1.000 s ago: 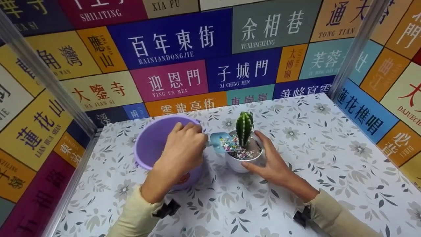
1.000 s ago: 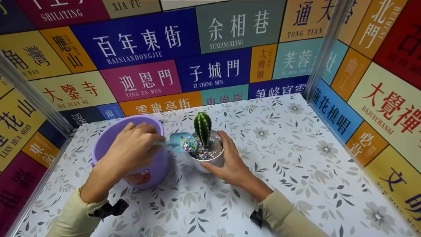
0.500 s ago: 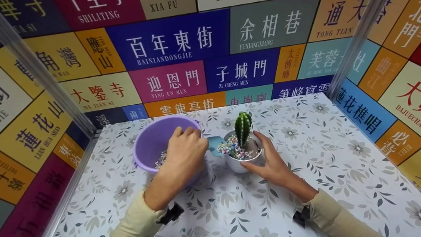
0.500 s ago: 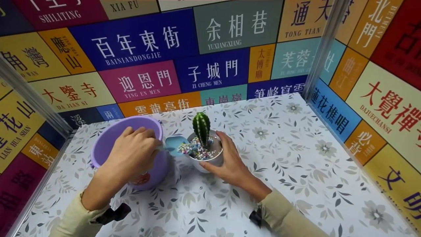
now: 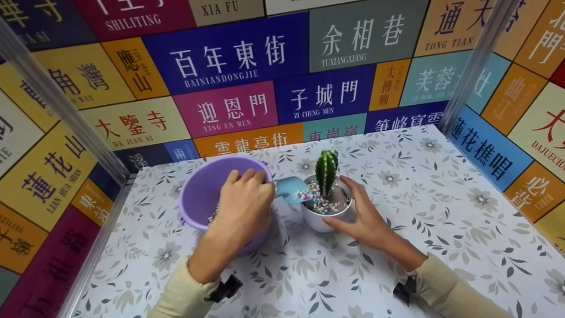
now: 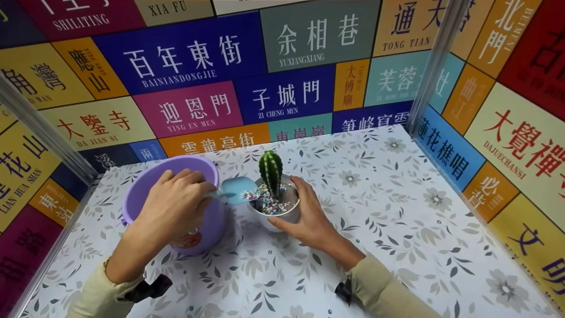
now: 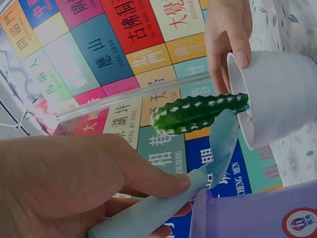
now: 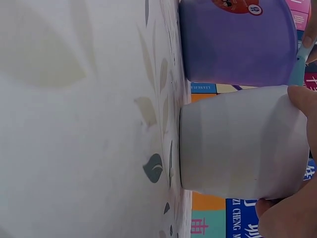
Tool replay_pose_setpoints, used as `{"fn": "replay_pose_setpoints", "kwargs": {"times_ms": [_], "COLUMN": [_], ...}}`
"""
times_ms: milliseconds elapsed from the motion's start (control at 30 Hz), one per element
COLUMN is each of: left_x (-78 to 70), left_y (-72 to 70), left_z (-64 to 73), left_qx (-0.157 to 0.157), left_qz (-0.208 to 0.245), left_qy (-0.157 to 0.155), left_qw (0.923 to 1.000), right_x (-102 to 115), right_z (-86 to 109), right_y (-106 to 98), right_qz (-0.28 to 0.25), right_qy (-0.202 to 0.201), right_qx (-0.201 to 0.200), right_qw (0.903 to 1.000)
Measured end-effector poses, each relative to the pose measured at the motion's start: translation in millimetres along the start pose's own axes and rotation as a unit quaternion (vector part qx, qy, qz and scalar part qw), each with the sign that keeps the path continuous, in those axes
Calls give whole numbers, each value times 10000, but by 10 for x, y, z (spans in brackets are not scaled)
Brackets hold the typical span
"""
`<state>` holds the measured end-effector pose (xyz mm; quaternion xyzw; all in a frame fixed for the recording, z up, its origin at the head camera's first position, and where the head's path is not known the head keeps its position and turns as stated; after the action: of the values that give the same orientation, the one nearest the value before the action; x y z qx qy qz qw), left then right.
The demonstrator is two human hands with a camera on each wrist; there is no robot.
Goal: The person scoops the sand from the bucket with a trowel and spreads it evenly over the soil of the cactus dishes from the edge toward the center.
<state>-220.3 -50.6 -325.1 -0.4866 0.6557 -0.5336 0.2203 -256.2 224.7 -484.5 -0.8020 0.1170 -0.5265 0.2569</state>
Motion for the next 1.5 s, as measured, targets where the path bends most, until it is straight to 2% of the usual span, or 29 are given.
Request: {"fn": "replay_pose_setpoints", "kwargs": {"times_ms": [400,600,767,867,967,1167,1300,1500], "left_x": [-44,-41,-30,-42,-78,-162,-209,-235], "left_y": [28,25,10,-4,-6,48,103,196], "left_z": [4,3,8,15,19,-19,-39,-76], "left_qx": [38,150,175,23,-324,-1001,-1175,-1342], "left_qz": [-10,121,110,-57,-358,-936,-1169,-1241], "left_qy": [56,134,124,44,-17,-173,-286,-336], "left_qw": [10000,9997,9997,10000,9988,9904,9858,9826], "right_x": [-14,-15,-7,-4,-4,1,3,-1], "right_z": [8,13,19,16,15,10,7,10], "right_y": [-11,-5,0,-3,-5,-3,3,4], "right_qz": [-22,117,196,222,245,227,252,283], "right_qy": [-42,3,99,158,158,67,47,60], "right_qx": [188,-133,-230,-213,-192,-201,-190,-176], "right_qw": [9998,9998,9995,9994,9994,9995,9995,9994]}}
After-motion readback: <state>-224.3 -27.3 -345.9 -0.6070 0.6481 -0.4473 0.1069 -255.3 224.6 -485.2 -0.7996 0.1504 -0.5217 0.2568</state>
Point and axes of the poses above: each hand's wrist, its own z-axis away from the middle knuckle, its own y-axis out of the palm, x = y × z, the point moved 2 cm from there along -z, towards the middle knuckle, and after that the axes turned 5 degrees about x, right-handed, at the moved point
